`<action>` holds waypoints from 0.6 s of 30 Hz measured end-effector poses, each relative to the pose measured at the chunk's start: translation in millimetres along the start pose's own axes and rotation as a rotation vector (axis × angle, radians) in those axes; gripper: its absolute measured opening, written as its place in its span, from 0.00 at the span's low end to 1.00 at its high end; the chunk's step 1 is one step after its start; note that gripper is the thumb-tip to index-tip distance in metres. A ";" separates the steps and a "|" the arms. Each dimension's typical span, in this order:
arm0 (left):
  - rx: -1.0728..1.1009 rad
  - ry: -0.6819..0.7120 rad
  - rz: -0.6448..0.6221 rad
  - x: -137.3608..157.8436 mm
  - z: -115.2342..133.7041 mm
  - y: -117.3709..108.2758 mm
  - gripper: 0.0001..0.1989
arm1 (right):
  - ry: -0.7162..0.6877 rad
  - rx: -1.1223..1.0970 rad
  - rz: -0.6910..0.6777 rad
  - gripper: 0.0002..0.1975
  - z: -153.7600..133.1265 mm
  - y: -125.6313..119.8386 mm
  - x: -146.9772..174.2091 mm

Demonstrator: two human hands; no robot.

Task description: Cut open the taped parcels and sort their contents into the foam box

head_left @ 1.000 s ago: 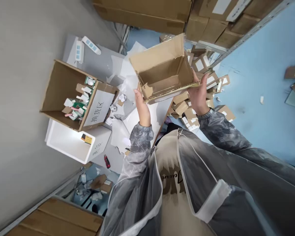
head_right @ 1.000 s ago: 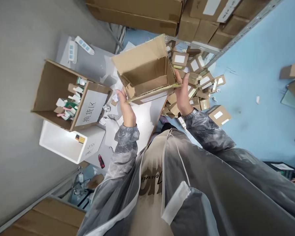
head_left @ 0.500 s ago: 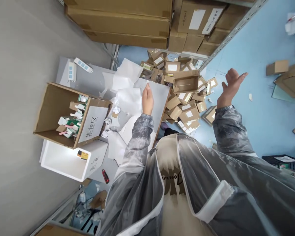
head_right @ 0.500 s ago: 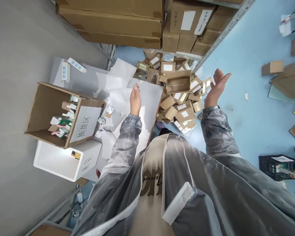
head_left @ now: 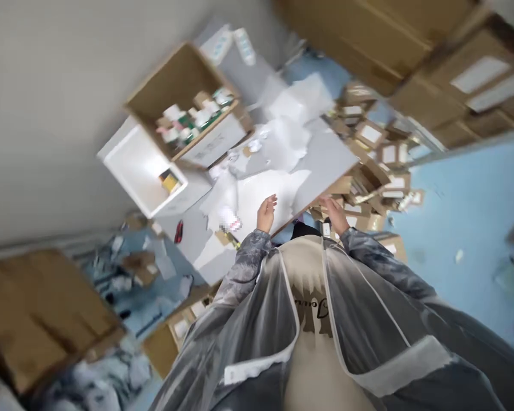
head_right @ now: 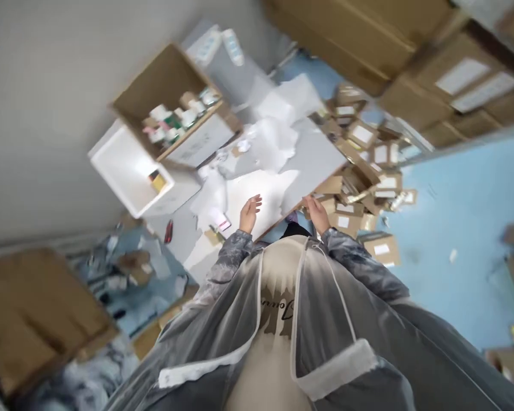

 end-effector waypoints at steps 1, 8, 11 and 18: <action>0.059 -0.001 0.042 14.2 -9.5 -10.6 0.38 | 0.009 0.041 -0.103 0.45 1.5 23.7 5.7; 0.446 0.413 0.473 143.5 -67.3 -99.4 0.48 | -0.316 0.373 -0.738 0.41 -24.8 189.2 55.3; 0.430 0.490 0.785 225.9 -102.7 -140.1 0.52 | -0.515 0.477 -0.968 0.39 -39.6 276.9 92.5; 0.471 0.218 1.410 426.8 -254.9 -208.8 0.59 | -0.519 0.714 -1.477 0.49 27.1 495.0 205.6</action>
Point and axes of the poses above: each hand's wrist, its own x-axis away from the middle knuckle, its own y-axis out of the palm, z = x × y, the point moved 3 cm from there along -x, towards the middle knuckle, and after that the axes turned 12 degrees about -z, right-handed, at the moved point
